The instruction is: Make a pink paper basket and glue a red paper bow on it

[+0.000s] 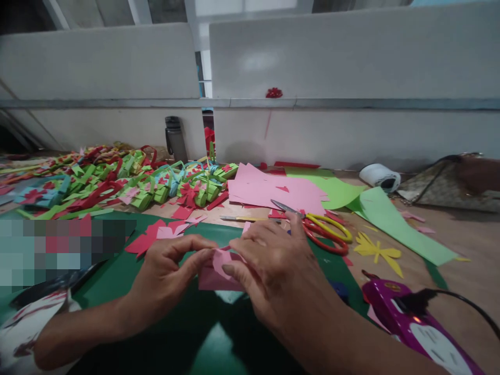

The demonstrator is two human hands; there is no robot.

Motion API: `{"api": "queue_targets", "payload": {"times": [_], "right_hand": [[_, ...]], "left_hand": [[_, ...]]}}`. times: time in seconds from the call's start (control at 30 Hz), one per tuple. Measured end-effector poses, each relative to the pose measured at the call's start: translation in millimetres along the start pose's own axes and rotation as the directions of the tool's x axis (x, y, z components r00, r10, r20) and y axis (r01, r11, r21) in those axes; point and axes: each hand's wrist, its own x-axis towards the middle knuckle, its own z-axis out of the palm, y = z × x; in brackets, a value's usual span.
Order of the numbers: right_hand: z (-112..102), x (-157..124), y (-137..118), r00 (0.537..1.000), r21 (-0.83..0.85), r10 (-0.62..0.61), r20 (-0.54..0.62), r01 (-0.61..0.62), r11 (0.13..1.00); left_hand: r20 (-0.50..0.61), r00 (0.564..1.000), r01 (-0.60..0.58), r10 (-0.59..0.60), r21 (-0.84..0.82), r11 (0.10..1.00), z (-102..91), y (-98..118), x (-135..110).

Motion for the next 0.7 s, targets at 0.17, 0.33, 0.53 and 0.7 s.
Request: {"api": "queue_targets", "payload": {"times": [0.17,0.33,0.53,0.7], "right_hand": [[-5,1,0,0.998,0.074,0.042,0.039,-0.044,0.996],[-26,-2,9,0.990,0.030,0.035,-0.135,-0.031,0.999],[-31,-20,22,0.986,0.047,-0.011,-0.167,0.020,0.999],[-17,-29,26,0.978,-0.016,0.037,-0.204,-0.041,0.999]], "left_hand": [[0.014,0.998,-0.054,0.054,-0.034,0.998,-0.6,2,1],[0.020,0.981,0.188,-0.191,-0.297,0.936,-9.7,-3,15],[0.057,0.973,0.229,-0.224,-0.345,0.910,-14.0,-15,21],[0.067,0.967,0.254,-0.246,-0.349,0.902,-12.1,-19,19]]}}
